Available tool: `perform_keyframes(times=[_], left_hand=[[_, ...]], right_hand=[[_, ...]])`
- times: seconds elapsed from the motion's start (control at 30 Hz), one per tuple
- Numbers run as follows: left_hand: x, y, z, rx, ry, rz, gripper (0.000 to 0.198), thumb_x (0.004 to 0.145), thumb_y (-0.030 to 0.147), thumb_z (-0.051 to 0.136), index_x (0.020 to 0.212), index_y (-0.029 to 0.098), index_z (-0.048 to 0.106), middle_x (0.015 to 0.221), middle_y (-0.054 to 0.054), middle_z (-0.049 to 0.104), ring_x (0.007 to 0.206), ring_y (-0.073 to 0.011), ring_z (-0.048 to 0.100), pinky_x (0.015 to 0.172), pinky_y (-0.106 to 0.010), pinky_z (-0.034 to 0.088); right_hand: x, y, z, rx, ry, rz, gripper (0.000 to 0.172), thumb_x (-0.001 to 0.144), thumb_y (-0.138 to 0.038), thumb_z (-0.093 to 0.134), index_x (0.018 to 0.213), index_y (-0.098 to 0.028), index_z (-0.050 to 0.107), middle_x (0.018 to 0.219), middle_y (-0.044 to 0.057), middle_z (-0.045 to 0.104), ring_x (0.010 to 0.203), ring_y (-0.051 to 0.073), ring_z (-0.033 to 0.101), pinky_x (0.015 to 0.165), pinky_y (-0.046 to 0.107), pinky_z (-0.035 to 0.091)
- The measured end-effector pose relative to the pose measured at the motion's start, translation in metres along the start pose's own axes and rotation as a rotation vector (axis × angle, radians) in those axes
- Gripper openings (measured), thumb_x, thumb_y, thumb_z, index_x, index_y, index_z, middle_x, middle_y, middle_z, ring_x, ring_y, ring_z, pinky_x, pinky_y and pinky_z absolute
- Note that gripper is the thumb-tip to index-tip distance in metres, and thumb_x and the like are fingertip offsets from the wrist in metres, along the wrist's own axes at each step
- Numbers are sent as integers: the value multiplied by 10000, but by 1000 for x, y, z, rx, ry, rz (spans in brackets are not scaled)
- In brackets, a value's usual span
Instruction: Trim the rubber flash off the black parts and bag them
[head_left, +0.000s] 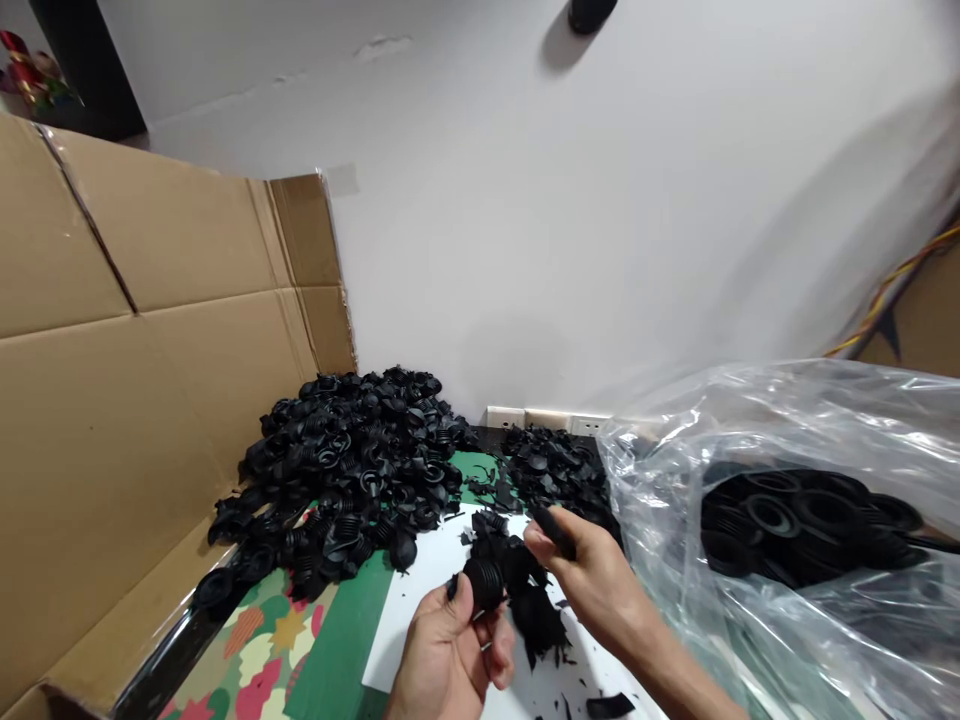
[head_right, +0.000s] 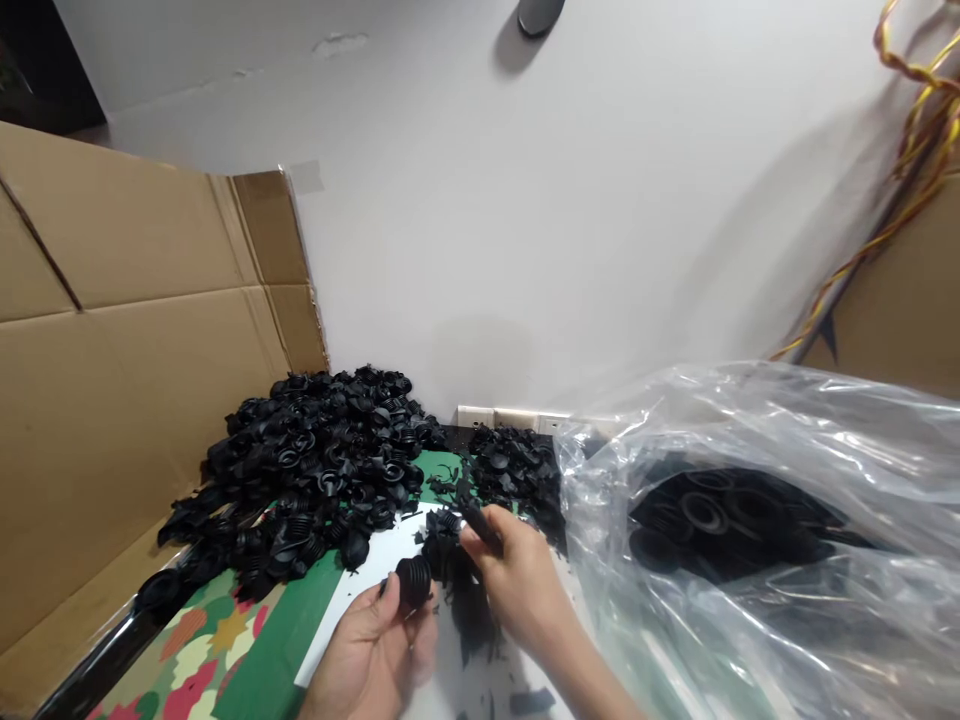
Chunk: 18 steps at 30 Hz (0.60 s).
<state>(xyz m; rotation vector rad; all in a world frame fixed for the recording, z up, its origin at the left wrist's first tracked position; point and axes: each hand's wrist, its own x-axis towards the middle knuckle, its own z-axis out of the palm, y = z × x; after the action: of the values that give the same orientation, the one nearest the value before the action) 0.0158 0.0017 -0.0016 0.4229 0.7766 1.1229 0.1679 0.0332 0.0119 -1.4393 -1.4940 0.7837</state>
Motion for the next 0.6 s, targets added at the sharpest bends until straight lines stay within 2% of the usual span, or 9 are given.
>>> perform_keyframes(times=[0.13,0.23,0.33,0.43,0.5,0.6], left_hand=[[0,7,0,295,-23,109,306,619,368,786,636,143,580,458,29,535,415,-80,439,407,-187,287],[1,14,1,566,-12,253,295,587,293,790,591,149,534,480,54,489,463,-74,398,450,-188,293],[5,17,4,740,1,306,282,552,227,760,564,170,484,511,68,445,501,-90,380,478,-208,298],[8,15,4,945,41,381,311,566,218,720,535,204,411,510,80,371,504,-98,334,470,-224,265],[7,13,4,1131,78,479,314,588,193,682,512,216,378,521,70,370,514,-111,343,472,-234,257],[4,8,5,1355,102,626,236,629,145,604,516,216,408,557,43,442,561,-145,424,497,-242,288]], right_hand=[[-7,2,-2,20,-80,2,147,751,-327,502,707,-207,574,735,34,636,722,230,581,659,334,421],[-12,0,-4,99,-65,23,167,738,-330,524,784,-197,615,815,55,656,800,248,593,722,356,434],[-18,-7,-4,170,-140,34,134,715,-292,537,767,-194,612,770,33,630,759,223,581,690,327,431],[-24,-15,1,149,-187,-31,82,669,-202,558,733,-190,607,766,26,597,749,213,560,668,311,413],[-27,-19,6,102,-160,-72,45,637,-153,570,664,-189,574,742,25,572,725,207,543,644,302,398],[-29,-19,13,75,-68,-108,110,658,-140,559,588,-198,497,665,12,534,640,183,520,581,276,380]])
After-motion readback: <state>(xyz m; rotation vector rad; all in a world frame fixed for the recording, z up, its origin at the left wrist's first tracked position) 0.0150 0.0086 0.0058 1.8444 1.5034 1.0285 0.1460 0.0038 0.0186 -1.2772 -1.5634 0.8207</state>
